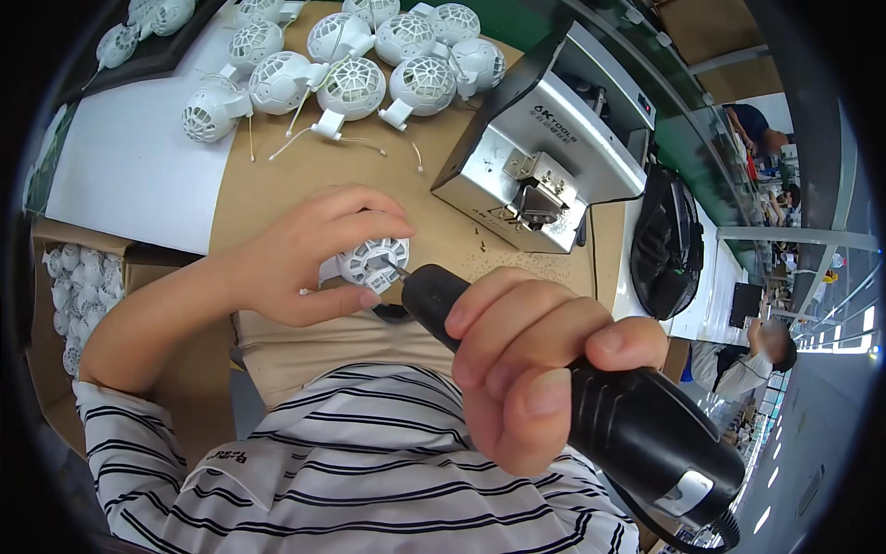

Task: Assemble electronic bulb housings by driving screws using an electric screwdriver at a manual assembly station.

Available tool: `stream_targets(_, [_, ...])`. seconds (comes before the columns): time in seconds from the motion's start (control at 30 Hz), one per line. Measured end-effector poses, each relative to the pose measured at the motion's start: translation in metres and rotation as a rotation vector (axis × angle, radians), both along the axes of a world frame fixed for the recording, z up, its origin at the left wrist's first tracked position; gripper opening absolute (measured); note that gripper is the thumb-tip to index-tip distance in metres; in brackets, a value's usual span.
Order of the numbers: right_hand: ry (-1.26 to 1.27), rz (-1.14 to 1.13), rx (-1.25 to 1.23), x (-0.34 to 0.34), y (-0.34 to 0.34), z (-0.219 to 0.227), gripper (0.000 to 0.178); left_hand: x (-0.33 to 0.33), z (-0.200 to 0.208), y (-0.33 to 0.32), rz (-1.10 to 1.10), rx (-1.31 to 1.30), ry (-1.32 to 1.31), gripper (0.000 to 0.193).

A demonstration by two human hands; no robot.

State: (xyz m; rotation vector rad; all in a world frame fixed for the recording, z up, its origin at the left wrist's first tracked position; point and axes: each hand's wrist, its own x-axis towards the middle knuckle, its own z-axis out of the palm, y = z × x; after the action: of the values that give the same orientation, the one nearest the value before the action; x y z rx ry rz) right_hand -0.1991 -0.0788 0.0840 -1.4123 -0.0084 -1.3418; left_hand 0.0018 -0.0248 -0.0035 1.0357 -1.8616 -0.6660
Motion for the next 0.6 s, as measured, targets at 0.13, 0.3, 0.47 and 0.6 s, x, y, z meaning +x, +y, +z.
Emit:
stream_targets(0.13, [0.124,0.012,-0.075,0.004,0.002,-0.001,0.027,0.000,-0.001,0.000,-0.002,0.006,0.023,0.053])
stream_targets(0.3, [0.132,0.017,-0.077,0.006,0.004,-0.001,0.029,0.003,-0.002,0.000,-0.004,-0.007,-0.007,0.053])
stream_targets(0.47, [0.132,-0.027,-0.077,0.011,0.006,0.001,0.023,0.002,-0.001,-0.001,0.008,-0.003,-0.021,0.054])
stream_targets(0.6, [0.055,-0.029,-0.159,0.012,-0.002,0.000,0.025,-0.008,0.007,0.000,0.034,0.026,-0.081,0.053])
